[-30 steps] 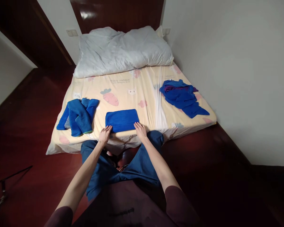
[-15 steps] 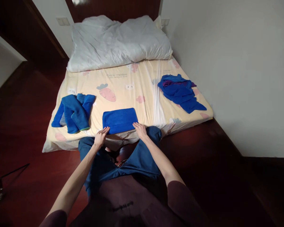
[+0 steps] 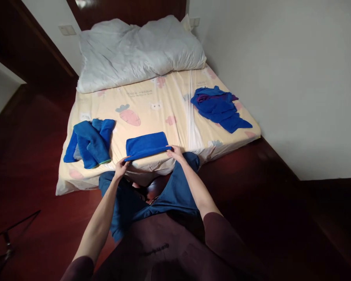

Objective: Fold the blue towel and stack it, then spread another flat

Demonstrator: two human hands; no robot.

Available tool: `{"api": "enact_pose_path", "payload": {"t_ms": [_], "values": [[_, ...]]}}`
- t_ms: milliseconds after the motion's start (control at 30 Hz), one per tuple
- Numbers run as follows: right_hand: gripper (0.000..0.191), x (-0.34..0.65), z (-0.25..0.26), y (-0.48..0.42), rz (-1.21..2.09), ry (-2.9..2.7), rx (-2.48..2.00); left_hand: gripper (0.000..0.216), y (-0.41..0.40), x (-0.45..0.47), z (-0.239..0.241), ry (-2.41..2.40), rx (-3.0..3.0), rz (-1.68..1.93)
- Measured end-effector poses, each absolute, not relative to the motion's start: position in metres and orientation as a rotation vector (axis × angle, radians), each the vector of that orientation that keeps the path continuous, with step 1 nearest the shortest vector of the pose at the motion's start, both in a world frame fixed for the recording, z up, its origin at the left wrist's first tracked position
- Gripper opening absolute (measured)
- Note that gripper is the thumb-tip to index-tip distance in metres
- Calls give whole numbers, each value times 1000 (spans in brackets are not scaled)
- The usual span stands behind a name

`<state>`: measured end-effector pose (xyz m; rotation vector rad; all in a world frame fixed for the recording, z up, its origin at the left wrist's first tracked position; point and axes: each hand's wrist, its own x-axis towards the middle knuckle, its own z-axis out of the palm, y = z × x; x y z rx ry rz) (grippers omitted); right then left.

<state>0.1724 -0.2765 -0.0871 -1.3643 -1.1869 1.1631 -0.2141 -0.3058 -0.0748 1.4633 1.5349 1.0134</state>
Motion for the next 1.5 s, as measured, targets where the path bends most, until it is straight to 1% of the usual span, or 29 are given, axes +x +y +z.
{"api": "enact_pose_path", "payload": {"t_ms": [67,167,300,667,1167,1333,1400,1500], "values": [[40,172,-86,-275,1119,-1157,-1359,48,-304,-211,-78,1543,1419,1051],[46,172,-88,-273,1061,-1142,-1380,59,-301,-209,-83,1565,1341,1115],[50,172,-94,-271,1066,-1151,-1366,67,-299,-210,-88,1576,1271,1176],[59,173,-100,-269,1080,-1128,-1340,64,-300,-208,-86,1515,1203,1229],[48,174,-95,-271,1123,-1059,-1348,56,-301,-212,-90,1575,1160,1248],[47,173,-95,-270,1117,-1096,-1360,52,-303,-214,-88,1623,1228,1213],[48,172,-93,-270,1095,-1156,-1401,51,-303,-215,-85,1632,1283,1188],[50,172,-88,-274,972,-1329,-1482,57,-305,-215,-79,1651,1463,1153]]}}
